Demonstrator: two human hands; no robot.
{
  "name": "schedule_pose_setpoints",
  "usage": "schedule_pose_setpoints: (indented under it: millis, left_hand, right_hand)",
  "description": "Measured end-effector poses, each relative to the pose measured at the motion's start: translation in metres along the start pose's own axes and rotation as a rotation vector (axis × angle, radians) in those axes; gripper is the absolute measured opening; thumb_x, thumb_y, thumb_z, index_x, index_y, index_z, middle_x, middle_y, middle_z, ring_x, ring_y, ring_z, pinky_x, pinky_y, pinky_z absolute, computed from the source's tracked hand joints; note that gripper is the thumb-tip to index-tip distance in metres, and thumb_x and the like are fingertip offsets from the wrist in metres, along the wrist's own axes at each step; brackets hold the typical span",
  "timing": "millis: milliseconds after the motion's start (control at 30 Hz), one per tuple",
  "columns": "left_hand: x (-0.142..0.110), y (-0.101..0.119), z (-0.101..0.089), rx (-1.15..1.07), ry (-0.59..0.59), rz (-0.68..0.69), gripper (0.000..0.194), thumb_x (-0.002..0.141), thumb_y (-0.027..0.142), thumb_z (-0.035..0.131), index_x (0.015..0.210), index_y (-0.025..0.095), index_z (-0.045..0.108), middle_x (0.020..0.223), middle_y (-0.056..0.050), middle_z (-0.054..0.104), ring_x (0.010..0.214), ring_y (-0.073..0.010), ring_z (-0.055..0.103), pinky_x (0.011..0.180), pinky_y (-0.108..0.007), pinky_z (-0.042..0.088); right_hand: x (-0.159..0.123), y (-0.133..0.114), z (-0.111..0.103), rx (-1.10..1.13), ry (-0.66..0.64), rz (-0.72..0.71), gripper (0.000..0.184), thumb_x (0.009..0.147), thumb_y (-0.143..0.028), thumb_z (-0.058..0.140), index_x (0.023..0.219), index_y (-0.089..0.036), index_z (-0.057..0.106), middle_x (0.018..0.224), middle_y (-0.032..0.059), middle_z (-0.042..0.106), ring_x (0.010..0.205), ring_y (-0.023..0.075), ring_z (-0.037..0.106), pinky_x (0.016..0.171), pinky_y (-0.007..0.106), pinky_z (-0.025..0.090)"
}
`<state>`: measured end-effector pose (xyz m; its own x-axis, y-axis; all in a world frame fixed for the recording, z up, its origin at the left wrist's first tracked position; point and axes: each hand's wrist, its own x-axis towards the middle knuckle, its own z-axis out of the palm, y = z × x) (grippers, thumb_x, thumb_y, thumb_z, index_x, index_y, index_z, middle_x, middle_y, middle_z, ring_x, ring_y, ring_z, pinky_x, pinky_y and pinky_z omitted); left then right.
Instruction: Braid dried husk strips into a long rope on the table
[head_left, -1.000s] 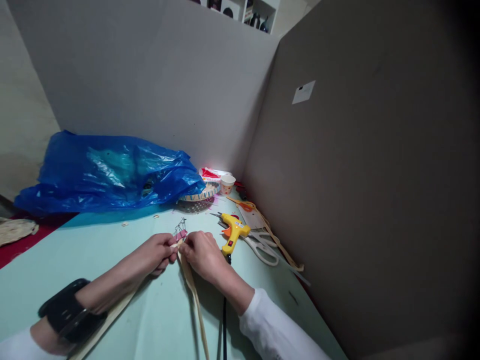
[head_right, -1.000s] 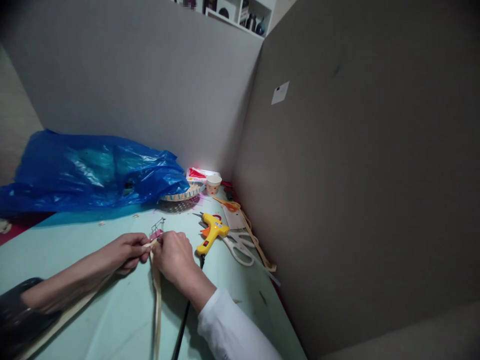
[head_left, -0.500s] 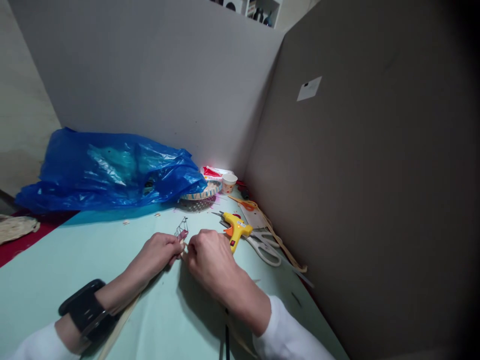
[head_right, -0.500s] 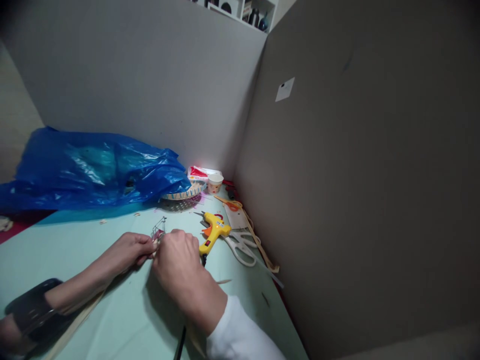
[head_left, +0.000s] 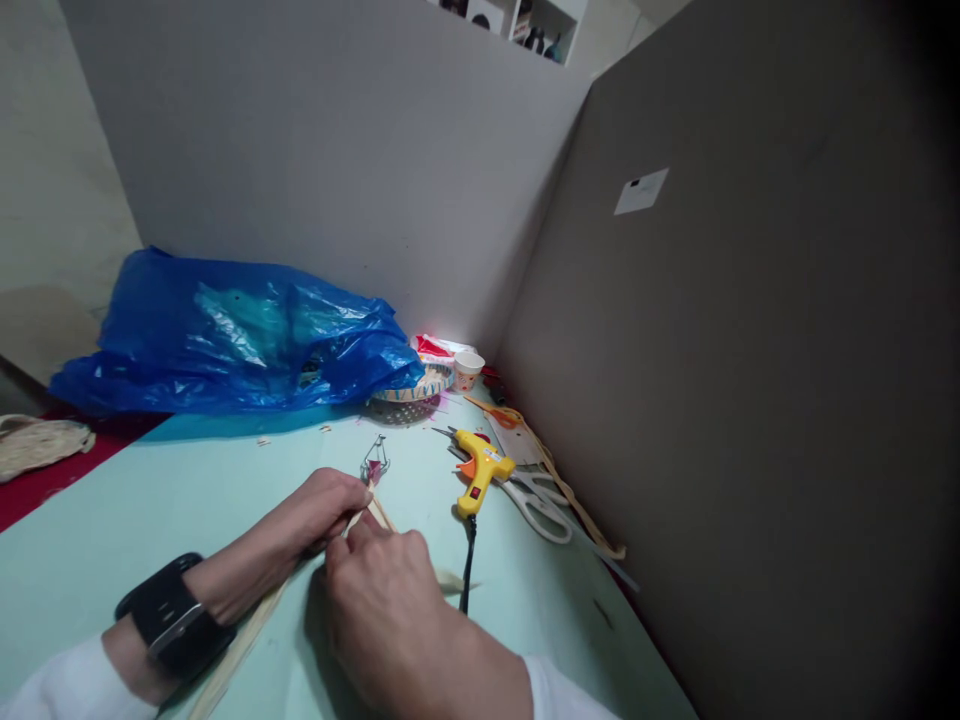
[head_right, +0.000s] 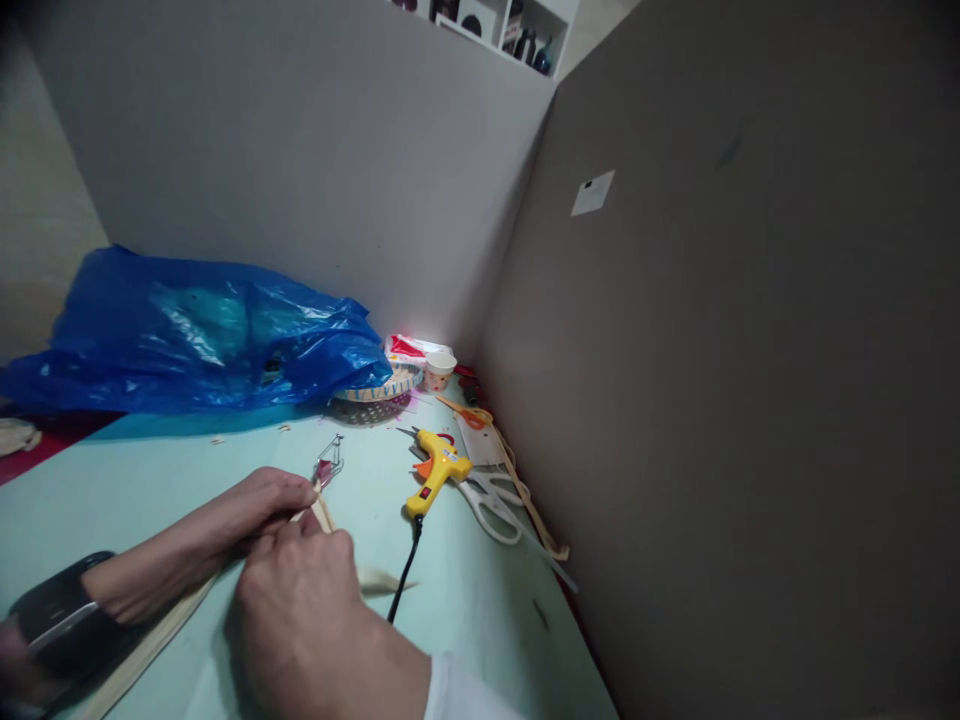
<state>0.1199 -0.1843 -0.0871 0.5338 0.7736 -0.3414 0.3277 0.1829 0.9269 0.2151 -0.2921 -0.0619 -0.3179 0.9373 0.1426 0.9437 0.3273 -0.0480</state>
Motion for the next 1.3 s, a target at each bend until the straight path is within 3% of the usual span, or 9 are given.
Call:
schedule_pose_setpoints:
  millis: [167,367,500,567,667,800,1033,1167,1300]
  left_hand:
    - [-0.005,0.005,-0.002,-0.027,-0.06,-0.001,0.025,0.056,0.043,0.062,0.053,0.023,0.048,0.033,0.012,0.029,0.035,-0.0037,0.016,0.041,-0.024,0.007]
    - [-0.008,0.009,-0.006,-0.03,-0.139,0.022,0.026,0.053,0.042,0.064,0.054,0.023,0.046,0.033,0.014,0.029,0.034,-0.0027,0.016,0.039,-0.022,0.009]
    - [-0.005,0.005,-0.005,0.002,-0.114,0.046,0.024,0.054,0.041,0.063,0.06,0.021,0.054,0.039,0.007,0.05,0.032,-0.0032,0.022,0.036,-0.021,0.011]
    - [-0.003,0.002,-0.005,0.017,-0.109,0.053,0.025,0.055,0.043,0.062,0.06,0.02,0.054,0.045,0.003,0.058,0.032,-0.0031,0.024,0.035,-0.021,0.012]
    - [0.0,-0.001,-0.006,0.043,-0.108,0.055,0.024,0.054,0.044,0.061,0.055,0.022,0.052,0.035,0.008,0.045,0.03,-0.0042,0.023,0.035,-0.021,0.012]
    - [0.003,-0.001,-0.008,0.077,-0.084,0.06,0.023,0.052,0.046,0.057,0.054,0.025,0.047,0.032,0.009,0.039,0.03,-0.0054,0.023,0.034,-0.021,0.013]
    - [0.004,0.001,-0.01,0.175,-0.095,0.084,0.023,0.056,0.046,0.053,0.056,0.023,0.051,0.04,0.004,0.051,0.032,-0.0067,0.025,0.037,-0.024,0.016]
    - [0.001,0.0,-0.008,0.275,-0.013,0.137,0.015,0.067,0.033,0.057,0.058,0.022,0.052,0.048,0.002,0.058,0.042,-0.0116,0.042,0.046,-0.026,0.032]
    - [-0.01,0.005,-0.004,0.417,0.068,0.179,0.026,0.089,0.032,0.063,0.067,0.019,0.06,0.063,0.003,0.065,0.069,-0.0167,0.064,0.072,-0.033,0.05]
  right_hand:
    - [0.01,0.034,-0.024,0.261,0.033,0.351,0.026,0.096,-0.033,0.052,0.104,-0.015,0.068,0.099,0.0119,0.071,0.084,0.023,0.065,0.067,0.031,0.042]
    - [0.023,0.058,-0.006,0.544,-0.044,0.271,0.007,0.082,-0.024,0.065,0.08,-0.017,0.064,0.08,0.0031,0.067,0.075,0.0151,0.057,0.061,0.024,0.033]
    - [0.026,0.069,-0.006,0.676,-0.112,0.254,0.01,0.084,-0.017,0.059,0.082,-0.018,0.068,0.071,-0.0011,0.066,0.072,0.0132,0.059,0.063,0.022,0.036]
    - [0.027,0.068,-0.007,0.634,-0.098,0.277,0.015,0.085,-0.013,0.055,0.084,-0.018,0.069,0.072,-0.0001,0.066,0.075,0.0148,0.06,0.066,0.023,0.037]
    - [0.028,0.058,-0.005,0.576,-0.078,0.309,0.016,0.085,-0.013,0.052,0.084,-0.017,0.068,0.083,0.0056,0.07,0.081,0.0185,0.062,0.068,0.026,0.037]
    - [0.028,0.047,0.003,0.336,-0.044,0.31,0.026,0.09,-0.025,0.051,0.107,-0.012,0.066,0.1,0.0143,0.071,0.082,0.024,0.065,0.066,0.031,0.038]
    - [0.023,0.056,0.01,0.149,0.01,0.166,0.027,0.094,-0.021,0.044,0.111,-0.017,0.066,0.098,0.0102,0.072,0.074,0.0208,0.064,0.06,0.03,0.032]
    - [0.024,0.059,0.009,0.435,0.029,0.266,0.023,0.092,-0.017,0.047,0.093,-0.015,0.07,0.084,0.0082,0.072,0.072,0.0175,0.06,0.064,0.028,0.033]
    - [0.031,0.066,0.014,0.691,0.021,0.321,0.031,0.094,-0.027,0.05,0.074,-0.014,0.07,0.068,0.0028,0.066,0.065,0.0139,0.053,0.06,0.025,0.032]
